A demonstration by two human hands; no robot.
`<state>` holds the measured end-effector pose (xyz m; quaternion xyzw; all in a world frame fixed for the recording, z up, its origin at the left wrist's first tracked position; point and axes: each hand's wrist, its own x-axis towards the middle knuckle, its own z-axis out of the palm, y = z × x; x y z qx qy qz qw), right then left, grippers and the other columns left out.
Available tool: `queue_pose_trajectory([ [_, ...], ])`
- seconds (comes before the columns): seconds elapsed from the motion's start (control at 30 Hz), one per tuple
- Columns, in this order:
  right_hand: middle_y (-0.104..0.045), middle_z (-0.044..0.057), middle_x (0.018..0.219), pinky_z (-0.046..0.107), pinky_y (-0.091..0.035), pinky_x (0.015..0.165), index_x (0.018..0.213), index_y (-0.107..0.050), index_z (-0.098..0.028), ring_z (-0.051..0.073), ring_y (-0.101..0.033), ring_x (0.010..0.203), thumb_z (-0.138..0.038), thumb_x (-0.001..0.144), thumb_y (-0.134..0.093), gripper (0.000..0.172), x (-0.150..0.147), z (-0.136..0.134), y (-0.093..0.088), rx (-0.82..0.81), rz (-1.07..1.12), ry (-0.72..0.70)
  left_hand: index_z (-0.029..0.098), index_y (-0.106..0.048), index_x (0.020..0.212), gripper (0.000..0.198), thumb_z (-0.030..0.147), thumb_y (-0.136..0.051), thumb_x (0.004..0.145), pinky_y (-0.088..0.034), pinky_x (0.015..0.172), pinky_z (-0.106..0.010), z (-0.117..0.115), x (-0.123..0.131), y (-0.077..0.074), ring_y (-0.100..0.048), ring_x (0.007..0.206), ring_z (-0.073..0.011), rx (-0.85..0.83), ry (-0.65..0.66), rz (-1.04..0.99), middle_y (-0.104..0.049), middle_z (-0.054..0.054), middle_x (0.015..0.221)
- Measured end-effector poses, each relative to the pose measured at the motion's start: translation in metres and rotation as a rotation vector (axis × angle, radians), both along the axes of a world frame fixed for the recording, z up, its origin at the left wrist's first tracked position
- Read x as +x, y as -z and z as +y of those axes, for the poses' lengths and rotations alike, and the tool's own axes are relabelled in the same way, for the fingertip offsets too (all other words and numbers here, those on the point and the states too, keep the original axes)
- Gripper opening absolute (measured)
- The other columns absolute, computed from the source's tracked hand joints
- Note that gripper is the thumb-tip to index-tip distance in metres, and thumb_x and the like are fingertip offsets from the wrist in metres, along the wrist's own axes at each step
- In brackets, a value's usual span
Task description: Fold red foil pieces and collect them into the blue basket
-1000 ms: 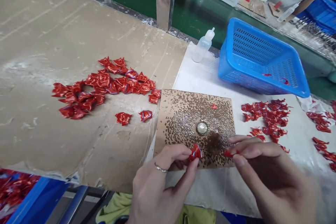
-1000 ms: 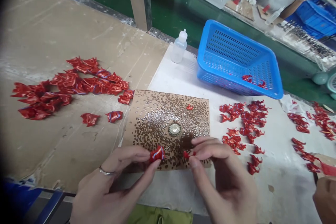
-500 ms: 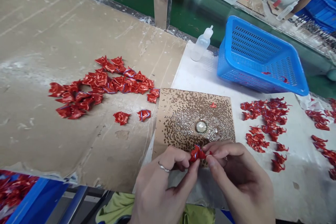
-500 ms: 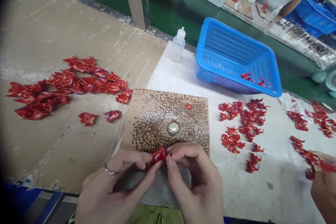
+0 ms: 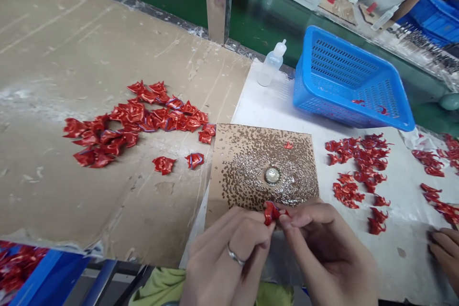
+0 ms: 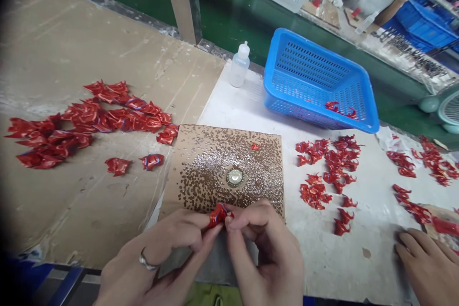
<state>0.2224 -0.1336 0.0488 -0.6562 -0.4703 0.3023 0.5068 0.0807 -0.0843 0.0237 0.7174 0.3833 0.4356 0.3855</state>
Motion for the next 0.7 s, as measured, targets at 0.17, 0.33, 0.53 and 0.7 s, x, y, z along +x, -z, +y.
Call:
queue_pose_trajectory([
  [0.17,-0.075,-0.002,0.090,0.023,-0.066,0.071,0.101,-0.070,-0.032,0.016,-0.077,0.080,-0.016,0.096,-0.074,0.016,0.021,0.002,-0.002,0.017,-0.079,0.079,0.021,-0.061,0.114,0.023,0.006,-0.063,0.097,-0.065,0.079,-0.023,0.010,0.004,-0.006,-0.076,0.084,-0.0138,0.129,0.105,0.029,-0.077,-0.001,0.093],
  [0.33,-0.077,0.003,0.094,0.027,-0.058,0.059,0.097,-0.072,-0.028,0.022,-0.076,0.083,-0.044,0.087,-0.085,0.023,0.092,0.003,-0.008,-0.126,-0.409,0.492,0.026,-0.066,0.124,0.024,0.023,-0.068,0.100,-0.063,0.099,-0.026,0.022,-0.019,-0.009,-0.076,0.101,-0.0146,0.128,-0.088,0.196,-0.077,-0.001,0.117],
  [0.53,-0.077,0.008,0.087,0.047,-0.058,0.075,0.091,-0.069,-0.026,0.034,-0.076,0.084,-0.067,0.080,-0.072,0.042,0.147,0.019,-0.005,-0.307,-0.625,0.533,0.031,-0.069,0.126,0.028,0.023,-0.060,0.101,-0.054,0.113,-0.046,0.044,-0.057,0.004,-0.068,0.117,-0.0228,0.187,-0.343,0.438,-0.070,0.001,0.124],
  [0.7,-0.078,0.012,0.098,0.047,-0.051,0.081,0.099,-0.075,-0.024,0.034,-0.072,0.090,-0.063,0.100,-0.055,0.044,0.145,0.015,-0.007,-0.242,-0.969,0.381,0.029,-0.068,0.135,0.033,0.032,-0.055,0.105,-0.048,0.114,-0.056,0.056,-0.068,0.018,-0.058,0.133,-0.0306,0.158,-0.425,0.544,-0.061,0.000,0.135],
])
